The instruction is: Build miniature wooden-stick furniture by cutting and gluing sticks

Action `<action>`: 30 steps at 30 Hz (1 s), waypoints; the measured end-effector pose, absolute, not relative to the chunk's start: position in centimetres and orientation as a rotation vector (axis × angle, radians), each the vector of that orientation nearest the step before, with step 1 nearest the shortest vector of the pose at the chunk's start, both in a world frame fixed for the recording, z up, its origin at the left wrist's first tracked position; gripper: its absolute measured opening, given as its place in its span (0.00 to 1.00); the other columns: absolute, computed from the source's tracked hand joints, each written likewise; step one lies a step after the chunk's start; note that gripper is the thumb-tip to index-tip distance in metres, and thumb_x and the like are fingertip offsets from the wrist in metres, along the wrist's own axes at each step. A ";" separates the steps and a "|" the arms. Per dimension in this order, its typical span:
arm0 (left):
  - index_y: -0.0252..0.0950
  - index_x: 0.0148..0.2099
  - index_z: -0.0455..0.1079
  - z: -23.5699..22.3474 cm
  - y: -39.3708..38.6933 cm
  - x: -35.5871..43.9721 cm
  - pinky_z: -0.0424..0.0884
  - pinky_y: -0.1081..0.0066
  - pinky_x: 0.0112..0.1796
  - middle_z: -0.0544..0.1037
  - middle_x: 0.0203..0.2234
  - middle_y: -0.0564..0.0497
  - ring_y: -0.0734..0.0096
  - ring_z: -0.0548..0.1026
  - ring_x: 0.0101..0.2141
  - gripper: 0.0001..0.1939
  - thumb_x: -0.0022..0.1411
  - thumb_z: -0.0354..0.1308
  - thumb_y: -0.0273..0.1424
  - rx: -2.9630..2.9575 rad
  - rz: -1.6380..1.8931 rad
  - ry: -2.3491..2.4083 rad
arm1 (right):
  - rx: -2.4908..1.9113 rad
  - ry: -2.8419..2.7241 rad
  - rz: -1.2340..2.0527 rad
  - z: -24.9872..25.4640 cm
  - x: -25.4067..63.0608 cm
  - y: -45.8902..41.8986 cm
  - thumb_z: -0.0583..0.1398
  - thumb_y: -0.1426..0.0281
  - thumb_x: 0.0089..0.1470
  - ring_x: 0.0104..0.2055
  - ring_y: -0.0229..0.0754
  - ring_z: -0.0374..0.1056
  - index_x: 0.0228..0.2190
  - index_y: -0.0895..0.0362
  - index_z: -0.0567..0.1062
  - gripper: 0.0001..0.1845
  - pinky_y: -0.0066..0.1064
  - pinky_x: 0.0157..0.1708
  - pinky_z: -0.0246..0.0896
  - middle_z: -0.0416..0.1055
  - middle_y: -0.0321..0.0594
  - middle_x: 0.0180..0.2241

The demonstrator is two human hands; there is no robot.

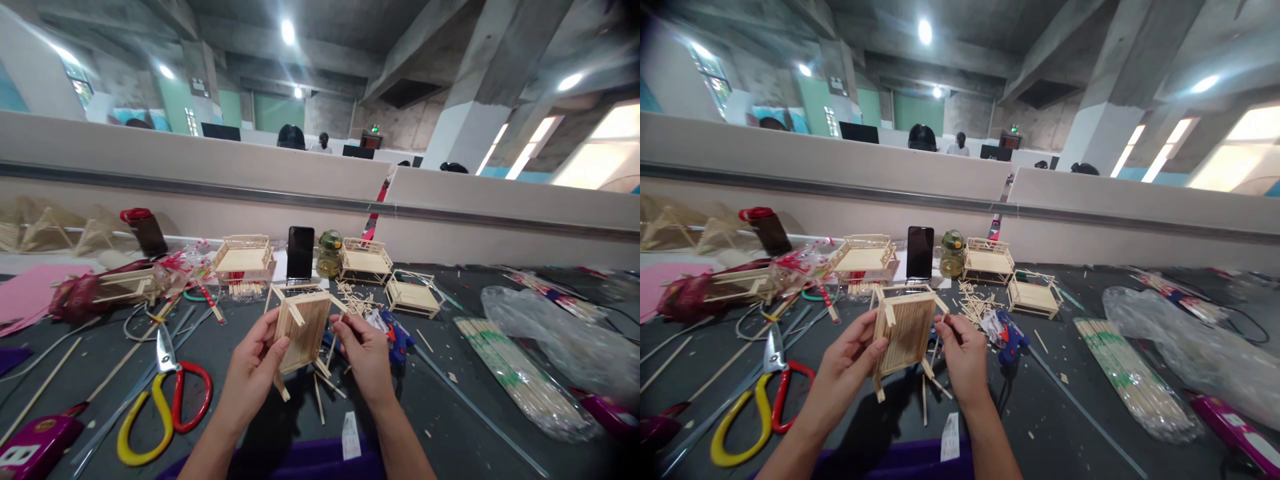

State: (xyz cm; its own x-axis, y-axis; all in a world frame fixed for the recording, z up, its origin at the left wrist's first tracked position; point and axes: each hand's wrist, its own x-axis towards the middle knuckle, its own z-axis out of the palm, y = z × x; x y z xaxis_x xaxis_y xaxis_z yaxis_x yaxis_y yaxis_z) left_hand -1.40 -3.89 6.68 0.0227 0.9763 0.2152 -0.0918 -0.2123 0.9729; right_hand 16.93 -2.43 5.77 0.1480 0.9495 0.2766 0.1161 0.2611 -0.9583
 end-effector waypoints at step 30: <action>0.36 0.52 0.70 6.3 -3.2 -1.4 0.73 0.72 0.33 0.81 0.42 0.45 0.63 0.79 0.37 0.29 0.47 0.70 0.36 0.873 1.375 0.991 | -1.123 -1.089 1.201 4.2 16.7 -1.3 0.62 0.52 0.50 0.18 0.31 0.56 0.34 0.59 0.76 0.22 0.21 0.12 0.47 0.69 0.36 0.24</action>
